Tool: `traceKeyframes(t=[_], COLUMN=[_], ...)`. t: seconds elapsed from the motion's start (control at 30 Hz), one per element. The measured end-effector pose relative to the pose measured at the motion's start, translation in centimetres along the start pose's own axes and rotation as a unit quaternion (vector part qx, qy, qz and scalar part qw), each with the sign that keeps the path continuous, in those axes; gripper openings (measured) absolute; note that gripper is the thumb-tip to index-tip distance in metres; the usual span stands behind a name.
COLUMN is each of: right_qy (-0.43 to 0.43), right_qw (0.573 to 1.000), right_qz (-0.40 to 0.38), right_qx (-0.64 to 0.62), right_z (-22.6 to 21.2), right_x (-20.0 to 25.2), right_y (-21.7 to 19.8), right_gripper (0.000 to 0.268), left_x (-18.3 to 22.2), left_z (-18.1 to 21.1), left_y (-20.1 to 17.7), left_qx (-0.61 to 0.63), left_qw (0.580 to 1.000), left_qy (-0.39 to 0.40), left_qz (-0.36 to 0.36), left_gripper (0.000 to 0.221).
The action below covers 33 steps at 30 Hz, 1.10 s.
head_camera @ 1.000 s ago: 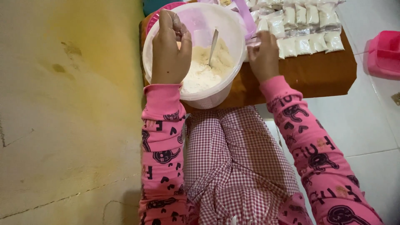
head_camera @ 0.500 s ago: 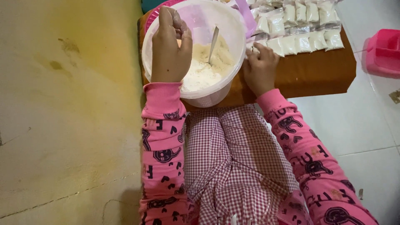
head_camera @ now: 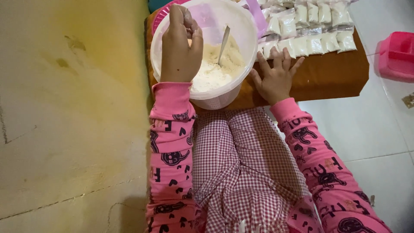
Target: Scooping white powder from a large bowl into small plastic bags using a spoon.
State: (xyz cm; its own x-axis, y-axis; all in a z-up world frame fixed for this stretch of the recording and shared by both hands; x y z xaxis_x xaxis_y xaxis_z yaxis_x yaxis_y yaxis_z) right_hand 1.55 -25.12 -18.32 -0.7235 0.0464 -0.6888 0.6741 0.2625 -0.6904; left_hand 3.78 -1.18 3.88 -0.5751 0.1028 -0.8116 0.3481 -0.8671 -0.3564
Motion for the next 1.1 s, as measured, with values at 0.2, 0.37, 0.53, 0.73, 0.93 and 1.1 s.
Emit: traceKeyframes(t=[0.2,0.37,0.53,0.73,0.93,1.1], right_qy=[-0.002,0.003,0.013,0.126,0.063,0.070], right_qw=[1.000,1.000,1.000,0.990,0.998,0.996], right_qz=[-0.004,-0.012,-0.007,-0.061,-0.024,-0.036], right_qx=[0.007,0.007,-0.001,0.010,0.021,0.040], right_z=[0.0,0.0,0.6,4.9,6.2,6.7], right_x=[0.1,0.0,-0.5,-0.8,-0.2,0.0], right_y=[0.2,0.2,-0.5,-1.8,-2.2,-1.5], right_gripper=[0.055,0.057,0.062,0.077,0.074,0.078], left_x=[-0.1,-0.1,-0.2,-0.1,-0.2,-0.3], left_z=[0.0,0.1,0.0,-0.3,-0.1,0.1], left_y=[0.0,0.0,0.1,0.2,0.0,0.0], left_qx=[0.001,0.005,0.005,0.014,0.009,0.024], left_qw=[1.000,1.000,1.000,1.000,1.000,0.999], left_qy=[0.000,-0.012,-0.011,-0.011,-0.006,-0.024], left_qz=[-0.002,-0.005,-0.001,-0.004,-0.001,-0.010], left_gripper=[0.031,0.032,0.031,0.033,0.030,0.031])
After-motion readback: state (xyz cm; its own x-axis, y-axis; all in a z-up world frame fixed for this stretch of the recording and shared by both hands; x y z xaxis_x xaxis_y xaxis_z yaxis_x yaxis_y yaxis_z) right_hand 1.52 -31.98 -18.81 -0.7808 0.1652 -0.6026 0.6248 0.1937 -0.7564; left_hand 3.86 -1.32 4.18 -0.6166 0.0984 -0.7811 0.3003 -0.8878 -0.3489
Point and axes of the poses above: each hand's wrist, its own x-axis away from the middle knuckle, its own y-axis out of the palm, z = x × y, the point moved 6 cm from there along -x, towards the middle knuckle, and after that the axes turned 9 degrees about z, right-handed, at the moved point
